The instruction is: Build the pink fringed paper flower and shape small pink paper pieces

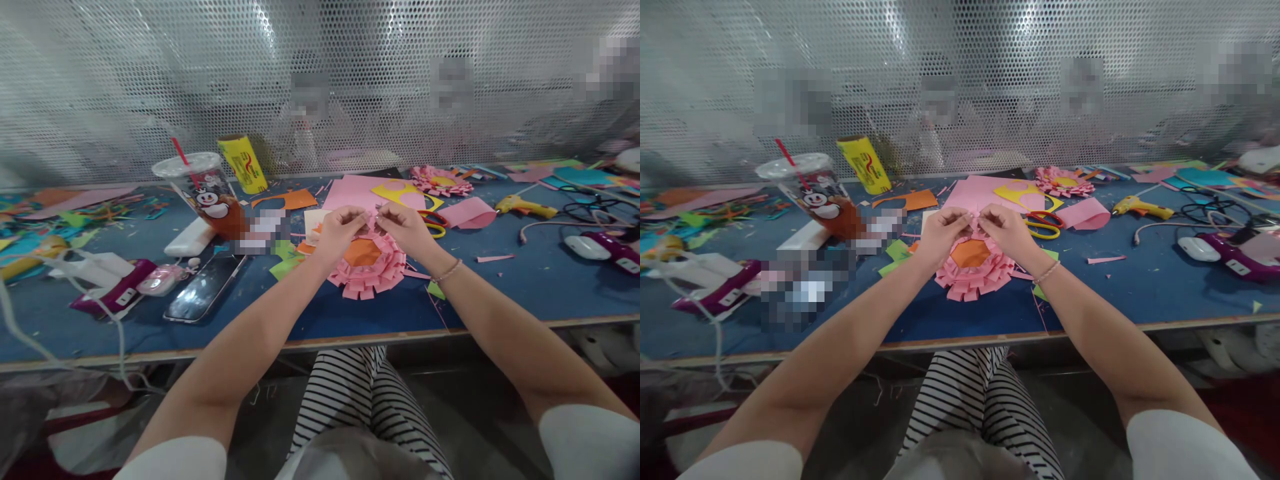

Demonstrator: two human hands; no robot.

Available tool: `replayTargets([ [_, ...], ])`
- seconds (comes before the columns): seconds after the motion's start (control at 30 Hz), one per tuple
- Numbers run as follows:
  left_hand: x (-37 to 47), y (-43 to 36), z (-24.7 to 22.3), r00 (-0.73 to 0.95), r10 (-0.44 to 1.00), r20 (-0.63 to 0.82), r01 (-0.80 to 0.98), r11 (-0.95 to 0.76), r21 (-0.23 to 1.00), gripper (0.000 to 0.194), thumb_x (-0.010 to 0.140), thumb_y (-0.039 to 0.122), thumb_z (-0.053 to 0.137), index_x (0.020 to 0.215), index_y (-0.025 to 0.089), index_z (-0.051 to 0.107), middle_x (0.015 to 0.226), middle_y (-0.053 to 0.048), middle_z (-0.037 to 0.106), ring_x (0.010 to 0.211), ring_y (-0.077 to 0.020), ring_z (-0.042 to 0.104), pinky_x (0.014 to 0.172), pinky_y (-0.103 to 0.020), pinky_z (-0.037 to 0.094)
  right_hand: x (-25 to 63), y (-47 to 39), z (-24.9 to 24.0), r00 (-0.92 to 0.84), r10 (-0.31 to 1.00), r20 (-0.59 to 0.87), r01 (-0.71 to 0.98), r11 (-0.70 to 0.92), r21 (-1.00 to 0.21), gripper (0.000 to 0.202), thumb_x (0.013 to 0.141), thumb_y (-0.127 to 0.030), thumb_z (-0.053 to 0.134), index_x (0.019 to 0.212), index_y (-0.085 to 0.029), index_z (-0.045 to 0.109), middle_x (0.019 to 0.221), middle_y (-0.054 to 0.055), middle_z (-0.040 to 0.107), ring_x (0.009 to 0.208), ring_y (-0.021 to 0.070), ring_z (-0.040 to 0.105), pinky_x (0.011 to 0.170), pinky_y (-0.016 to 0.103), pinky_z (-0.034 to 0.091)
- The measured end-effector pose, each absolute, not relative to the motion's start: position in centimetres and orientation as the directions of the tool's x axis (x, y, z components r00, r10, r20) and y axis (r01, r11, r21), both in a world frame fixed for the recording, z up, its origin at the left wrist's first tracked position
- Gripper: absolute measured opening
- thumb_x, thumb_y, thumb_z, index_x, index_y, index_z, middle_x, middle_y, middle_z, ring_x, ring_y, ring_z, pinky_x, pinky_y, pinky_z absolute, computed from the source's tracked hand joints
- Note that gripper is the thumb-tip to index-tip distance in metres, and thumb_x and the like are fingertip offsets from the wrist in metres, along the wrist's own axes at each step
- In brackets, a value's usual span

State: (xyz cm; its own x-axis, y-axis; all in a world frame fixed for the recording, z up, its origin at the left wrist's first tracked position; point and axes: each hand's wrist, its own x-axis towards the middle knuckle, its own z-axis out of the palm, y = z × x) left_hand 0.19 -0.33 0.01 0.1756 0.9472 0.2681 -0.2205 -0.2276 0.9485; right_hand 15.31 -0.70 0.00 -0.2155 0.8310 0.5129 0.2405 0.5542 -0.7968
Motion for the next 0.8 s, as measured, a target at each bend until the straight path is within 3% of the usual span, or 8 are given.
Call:
replayTargets([
  [0.17,0.12,-0.07,-0.09,0.19,0.943,0.271,-0.277,-0.213,0.937,0.023,0.062,0.032,0.071,0.072,0.013,0.061,0.061,0.002,0.058,0.054,-0.0048,0.054,0.058,-0.019,0.047,15.27,-0.78,0.17,-0.213,0.869,0.446,0.102,0.473,-0.875,0.007,0.074,-0.023,0.051,0.069,-0.018,0.052,0.063,-0.001,0.058,0.06,0.0104,0.056,0.058,0.024,0.046],
  [0.8,0.16,-0.03,-0.21,0.241,0.941,0.238,-0.346,-0.146,0.927,0.023,0.062,0.031,0.071,0.073,0.013,0.061,0.059,0.002,0.058,0.053,-0.0049,0.053,0.059,-0.02,0.046,15.3,-0.92,0.33,-0.231,0.872,0.433,0.068,0.458,-0.886,0.007,0.072,-0.025,0.055,0.07,-0.019,0.052,0.061,-0.002,0.056,0.058,0.0098,0.055,0.058,0.025,0.047],
])
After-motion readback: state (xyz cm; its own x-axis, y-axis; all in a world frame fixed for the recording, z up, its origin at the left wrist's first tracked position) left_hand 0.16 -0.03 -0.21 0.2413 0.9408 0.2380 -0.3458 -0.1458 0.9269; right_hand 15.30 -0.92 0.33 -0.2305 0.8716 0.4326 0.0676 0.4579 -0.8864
